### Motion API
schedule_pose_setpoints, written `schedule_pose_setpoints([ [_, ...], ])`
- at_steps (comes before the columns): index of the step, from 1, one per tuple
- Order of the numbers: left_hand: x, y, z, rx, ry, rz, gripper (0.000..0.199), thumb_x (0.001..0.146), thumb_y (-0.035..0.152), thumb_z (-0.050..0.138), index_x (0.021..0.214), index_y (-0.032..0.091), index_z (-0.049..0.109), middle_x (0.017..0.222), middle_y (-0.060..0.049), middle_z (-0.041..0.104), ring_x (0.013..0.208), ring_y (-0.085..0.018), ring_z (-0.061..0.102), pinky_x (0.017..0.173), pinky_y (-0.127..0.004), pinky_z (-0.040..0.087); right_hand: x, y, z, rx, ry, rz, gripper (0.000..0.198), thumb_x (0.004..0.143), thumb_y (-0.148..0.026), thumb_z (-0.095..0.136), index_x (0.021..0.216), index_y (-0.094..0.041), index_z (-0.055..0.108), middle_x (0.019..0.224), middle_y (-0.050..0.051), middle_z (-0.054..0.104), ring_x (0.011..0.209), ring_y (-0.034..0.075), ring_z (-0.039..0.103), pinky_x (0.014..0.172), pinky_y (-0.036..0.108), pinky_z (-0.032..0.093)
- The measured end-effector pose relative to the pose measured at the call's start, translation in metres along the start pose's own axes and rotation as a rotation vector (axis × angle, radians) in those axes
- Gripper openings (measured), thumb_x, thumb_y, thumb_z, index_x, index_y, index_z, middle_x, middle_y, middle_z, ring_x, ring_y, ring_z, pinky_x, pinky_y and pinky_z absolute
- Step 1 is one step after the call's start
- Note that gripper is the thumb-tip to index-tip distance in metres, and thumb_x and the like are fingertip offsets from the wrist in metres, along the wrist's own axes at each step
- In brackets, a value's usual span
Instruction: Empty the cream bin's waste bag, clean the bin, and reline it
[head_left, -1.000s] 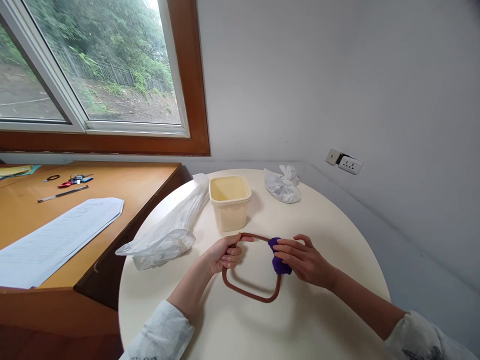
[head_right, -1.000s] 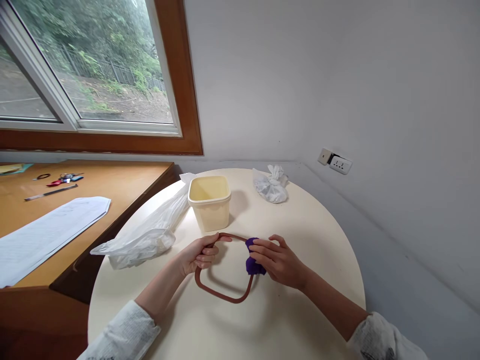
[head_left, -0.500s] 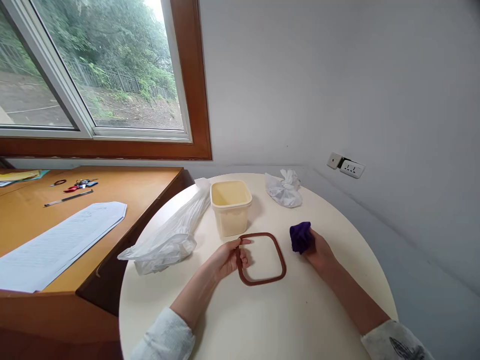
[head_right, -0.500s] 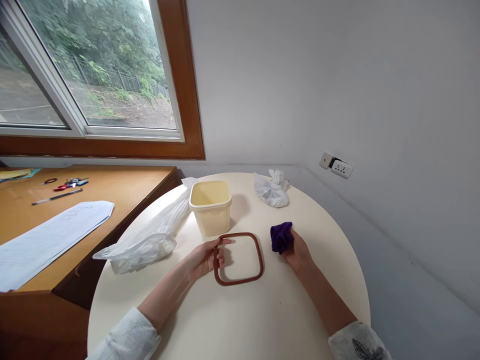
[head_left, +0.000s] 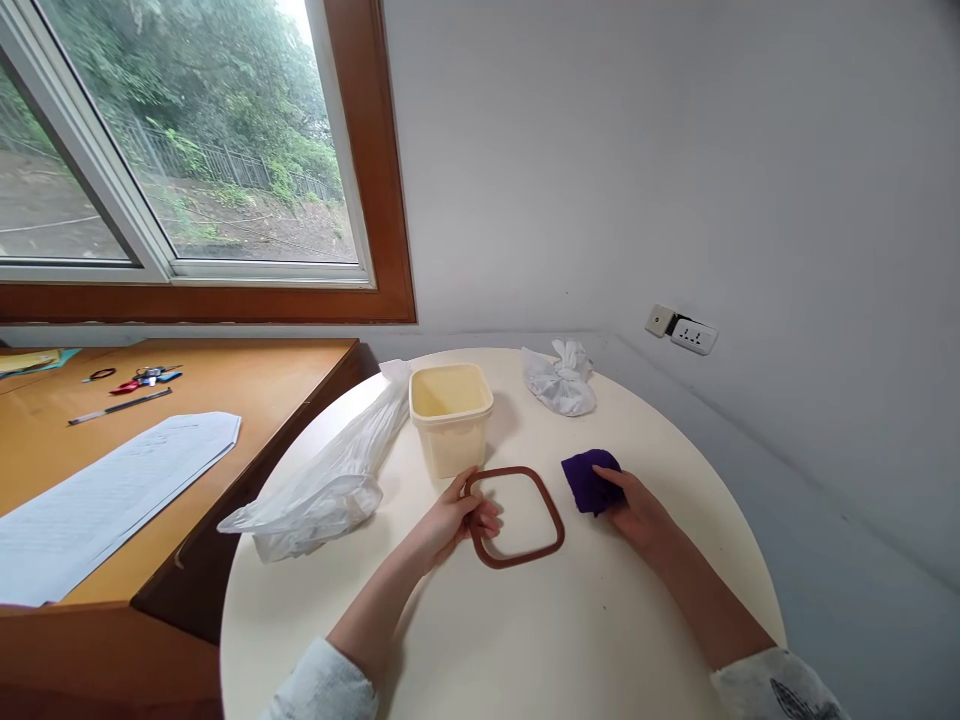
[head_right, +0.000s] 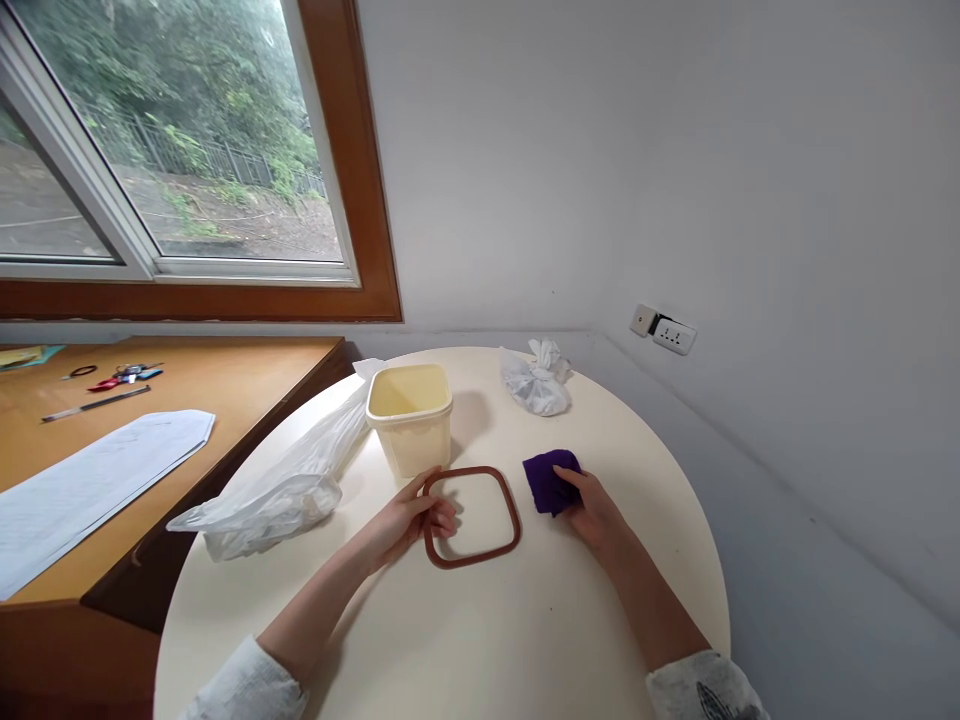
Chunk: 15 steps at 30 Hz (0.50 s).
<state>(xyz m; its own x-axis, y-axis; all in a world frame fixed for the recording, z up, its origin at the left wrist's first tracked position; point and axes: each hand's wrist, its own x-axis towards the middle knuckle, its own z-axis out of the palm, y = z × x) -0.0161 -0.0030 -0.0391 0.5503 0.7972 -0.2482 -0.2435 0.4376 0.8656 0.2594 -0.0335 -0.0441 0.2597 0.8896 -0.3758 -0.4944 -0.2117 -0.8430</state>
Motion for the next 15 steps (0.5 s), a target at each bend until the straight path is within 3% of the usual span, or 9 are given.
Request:
schedule_pose_setpoints([
  [4,-0.001,-0.002,0.006,0.058,-0.011,0.073,0.066,0.080,0.026,0.058,0.135,0.019,0.021,0.087,-0.008,0.062,0.068,-0.015,0.060,0.072,-0.036,0.046,-0.014,-0.001,0.010,-0.221,-0.228,-0.021,0.017,0.074,-0.028,0.062,0.086,-0.015,0.062,0.092,0.009,0.068,0.084,0.021,0.063,0.073,0.032,0.052],
  [7,-0.001,-0.003,0.009,0.179,-0.006,0.125,0.065,0.079,0.026,0.059,0.134,0.019,0.024,0.099,-0.009,0.059,0.075,-0.015,0.057,0.076,-0.035,0.044,-0.020,0.004,0.020,-0.494,-0.245,-0.044,0.023,0.071,-0.030,0.063,0.088,-0.014,0.064,0.084,0.007,0.068,0.077,0.020,0.063,0.069,0.031,0.050],
  [11,-0.002,-0.003,0.012,0.331,-0.042,0.194,0.060,0.079,0.028,0.059,0.132,0.023,0.031,0.110,-0.011,0.055,0.090,-0.017,0.053,0.076,-0.030,0.040,-0.017,0.016,0.030,-0.910,-0.220,-0.318,0.022,0.071,-0.033,0.058,0.080,-0.015,0.066,0.075,0.003,0.066,0.070,0.019,0.059,0.064,0.030,0.046],
  [15,-0.005,-0.003,0.015,0.409,-0.040,0.234,0.054,0.080,0.033,0.058,0.129,0.023,0.038,0.110,-0.010,0.056,0.091,-0.017,0.051,0.073,-0.027,0.038,-0.014,0.020,0.029,-1.054,-0.197,-0.502,0.019,0.071,-0.031,0.052,0.069,-0.017,0.065,0.066,0.000,0.064,0.065,0.018,0.055,0.060,0.028,0.041],
])
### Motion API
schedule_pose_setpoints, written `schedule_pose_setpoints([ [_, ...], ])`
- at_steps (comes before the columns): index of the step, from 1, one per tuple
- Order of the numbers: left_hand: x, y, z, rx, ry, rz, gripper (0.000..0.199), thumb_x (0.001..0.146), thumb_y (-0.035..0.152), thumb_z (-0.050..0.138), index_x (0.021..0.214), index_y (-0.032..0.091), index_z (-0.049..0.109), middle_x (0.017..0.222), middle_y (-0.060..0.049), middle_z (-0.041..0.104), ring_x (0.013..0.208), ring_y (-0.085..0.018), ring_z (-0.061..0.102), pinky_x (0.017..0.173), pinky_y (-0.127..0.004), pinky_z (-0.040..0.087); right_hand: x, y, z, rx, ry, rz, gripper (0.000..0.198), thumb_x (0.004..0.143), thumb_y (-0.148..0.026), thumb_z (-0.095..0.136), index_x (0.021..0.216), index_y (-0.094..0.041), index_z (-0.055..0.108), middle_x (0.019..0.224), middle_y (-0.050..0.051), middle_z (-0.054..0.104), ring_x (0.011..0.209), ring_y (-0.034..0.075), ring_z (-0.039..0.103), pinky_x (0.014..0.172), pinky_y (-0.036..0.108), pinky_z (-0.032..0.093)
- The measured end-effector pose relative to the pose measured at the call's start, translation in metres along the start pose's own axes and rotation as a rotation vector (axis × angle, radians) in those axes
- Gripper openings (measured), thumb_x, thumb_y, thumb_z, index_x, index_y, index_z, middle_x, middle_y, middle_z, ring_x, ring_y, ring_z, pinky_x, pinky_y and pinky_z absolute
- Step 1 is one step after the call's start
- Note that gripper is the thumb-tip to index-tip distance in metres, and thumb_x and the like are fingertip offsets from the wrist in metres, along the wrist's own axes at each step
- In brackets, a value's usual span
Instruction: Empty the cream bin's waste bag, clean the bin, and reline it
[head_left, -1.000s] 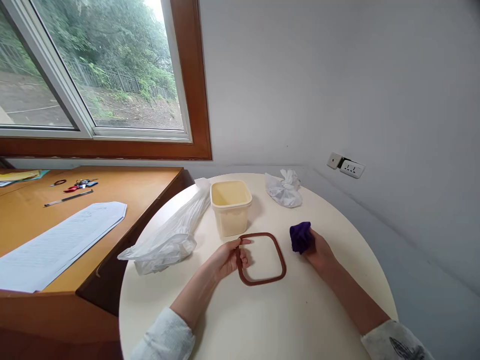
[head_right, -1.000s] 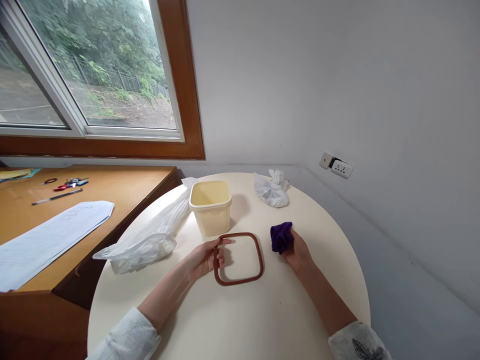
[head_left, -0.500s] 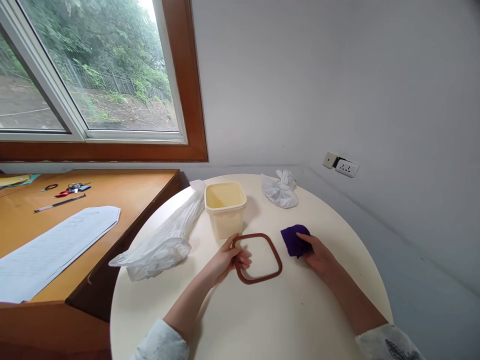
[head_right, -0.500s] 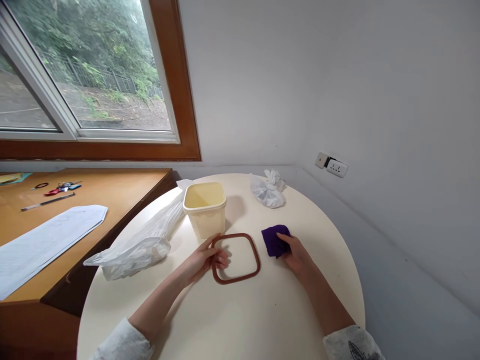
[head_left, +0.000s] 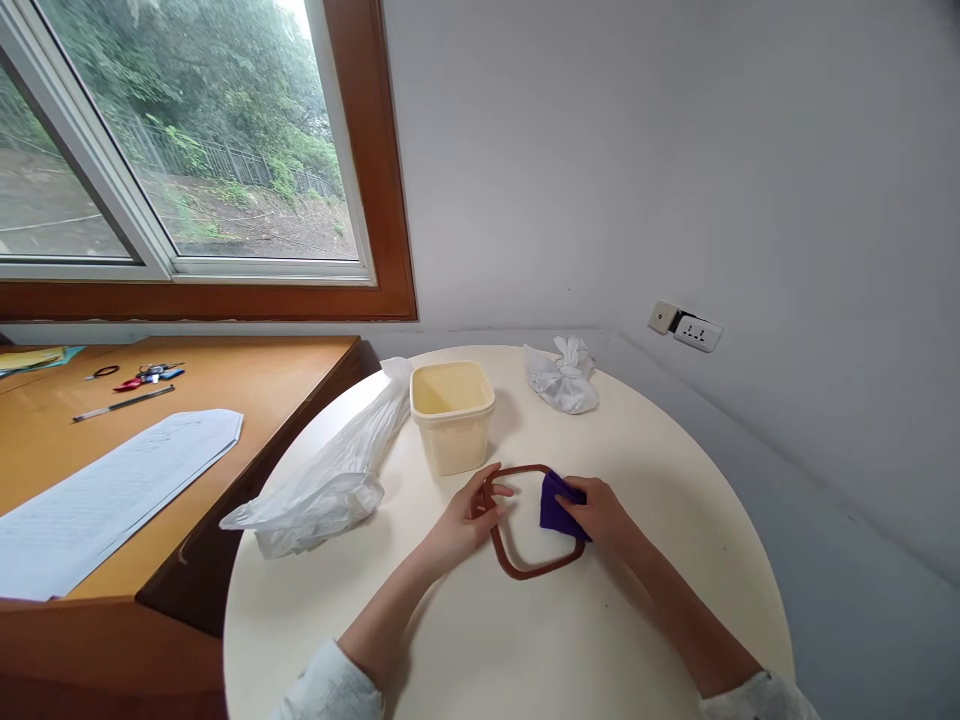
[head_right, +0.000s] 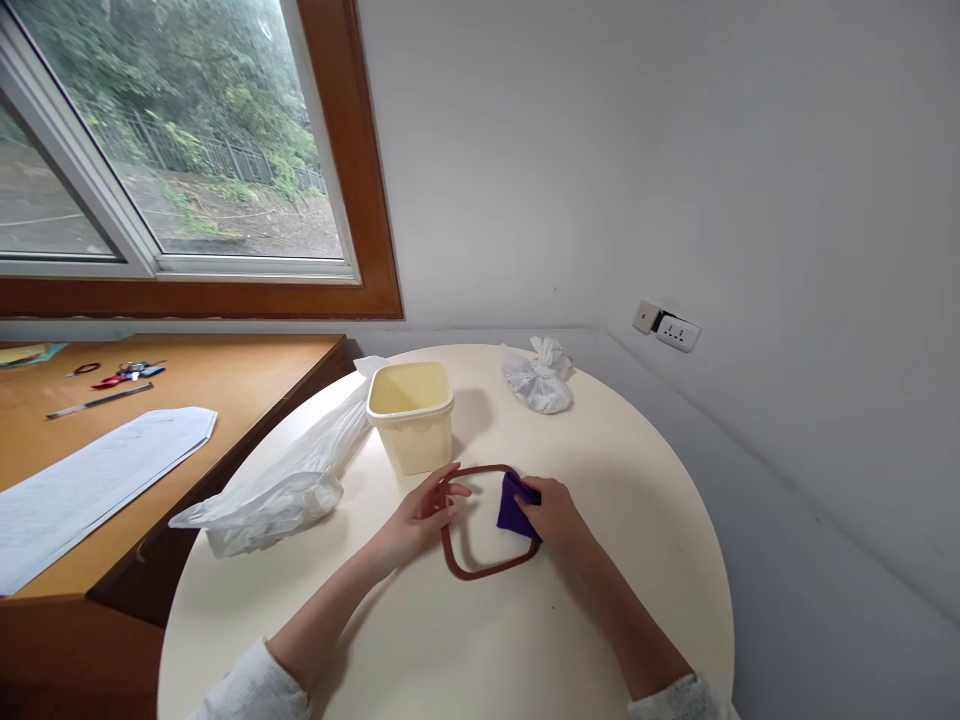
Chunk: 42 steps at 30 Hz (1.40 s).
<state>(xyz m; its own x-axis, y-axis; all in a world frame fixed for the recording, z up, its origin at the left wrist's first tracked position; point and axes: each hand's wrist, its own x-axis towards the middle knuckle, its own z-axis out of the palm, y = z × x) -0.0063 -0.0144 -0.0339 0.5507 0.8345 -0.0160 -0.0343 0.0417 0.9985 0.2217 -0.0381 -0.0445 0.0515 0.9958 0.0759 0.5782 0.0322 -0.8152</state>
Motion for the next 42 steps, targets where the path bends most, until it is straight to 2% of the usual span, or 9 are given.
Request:
schedule_pose_setpoints([
  [4,-0.001,0.001,0.001,0.096,0.044,-0.002,0.045,0.082,0.035,0.054,0.123,0.021,0.045,0.096,-0.005,0.056,0.068,-0.010,0.045,0.061,-0.023,0.035,0.000,0.012,-0.017,-0.118,0.071,0.017,0.022,0.070,-0.021,0.045,0.078,-0.020,0.065,0.073,0.001,0.066,0.066,0.018,0.057,0.058,0.026,0.040],
  [7,0.000,0.000,0.001,0.092,0.068,-0.009,0.030,0.081,0.038,0.053,0.102,0.016,0.055,0.071,0.001,0.048,0.054,-0.007,0.034,0.048,-0.021,0.026,0.002,0.027,-0.036,-0.298,0.105,0.043,0.031,0.066,-0.013,0.042,0.086,-0.022,0.064,0.080,0.002,0.067,0.071,0.019,0.059,0.060,0.027,0.041],
  [10,0.002,-0.002,0.002,0.110,0.079,-0.025,0.020,0.078,0.036,0.054,0.075,0.016,0.050,0.057,0.006,0.037,0.049,-0.006,0.028,0.045,-0.021,0.020,0.007,0.046,-0.052,-0.462,0.126,0.065,0.036,0.065,-0.011,0.040,0.090,-0.023,0.062,0.084,0.003,0.066,0.075,0.020,0.060,0.062,0.028,0.042],
  [12,0.002,0.000,0.002,0.120,0.089,-0.045,0.020,0.077,0.032,0.055,0.068,0.017,0.045,0.054,0.007,0.035,0.047,-0.006,0.027,0.044,-0.020,0.018,0.012,0.058,-0.059,-0.554,0.147,0.088,0.038,0.065,-0.011,0.040,0.094,-0.022,0.062,0.087,0.005,0.066,0.077,0.022,0.060,0.065,0.029,0.043],
  [16,0.001,0.005,0.003,0.101,0.114,-0.088,0.017,0.073,0.024,0.054,0.066,0.018,0.040,0.053,0.007,0.036,0.047,-0.006,0.027,0.044,-0.021,0.017,0.024,0.082,-0.067,-0.635,0.187,0.099,0.037,0.067,-0.015,0.042,0.099,-0.021,0.061,0.093,0.007,0.065,0.085,0.025,0.059,0.073,0.034,0.044],
  [21,0.001,0.005,0.002,0.160,0.140,-0.088,0.016,0.068,0.015,0.051,0.063,0.019,0.036,0.053,0.007,0.032,0.048,-0.006,0.025,0.045,-0.020,0.017,0.034,0.098,-0.071,-0.523,0.312,0.106,0.030,0.073,-0.029,0.042,0.097,-0.019,0.059,0.104,0.008,0.062,0.095,0.025,0.057,0.082,0.035,0.043],
  [30,-0.005,0.005,0.003,0.064,0.005,-0.112,0.014,0.077,0.018,0.045,0.070,0.021,0.032,0.058,0.007,0.032,0.048,-0.007,0.026,0.043,-0.021,0.019,0.029,0.107,-0.086,-0.407,0.437,0.364,0.053,0.072,-0.051,0.045,0.117,-0.021,0.049,0.102,0.011,0.062,0.083,0.028,0.060,0.065,0.037,0.046],
  [37,-0.010,0.012,0.001,0.249,0.005,-0.086,0.012,0.079,0.021,0.042,0.071,0.021,0.033,0.061,0.005,0.035,0.050,-0.008,0.031,0.044,-0.021,0.021,0.028,0.106,-0.082,-0.544,0.573,0.269,0.060,0.074,-0.050,0.044,0.124,-0.018,0.042,0.113,0.013,0.056,0.105,0.035,0.049,0.080,0.050,0.042],
  [42,-0.020,0.021,0.000,0.364,-0.069,-0.174,0.010,0.073,0.015,0.042,0.071,0.021,0.034,0.056,0.006,0.038,0.049,-0.009,0.035,0.042,-0.020,0.025,0.024,0.095,-0.081,-0.570,0.666,0.265,0.055,0.075,-0.049,0.041,0.121,-0.019,0.046,0.119,0.015,0.051,0.110,0.039,0.044,0.083,0.054,0.039],
])
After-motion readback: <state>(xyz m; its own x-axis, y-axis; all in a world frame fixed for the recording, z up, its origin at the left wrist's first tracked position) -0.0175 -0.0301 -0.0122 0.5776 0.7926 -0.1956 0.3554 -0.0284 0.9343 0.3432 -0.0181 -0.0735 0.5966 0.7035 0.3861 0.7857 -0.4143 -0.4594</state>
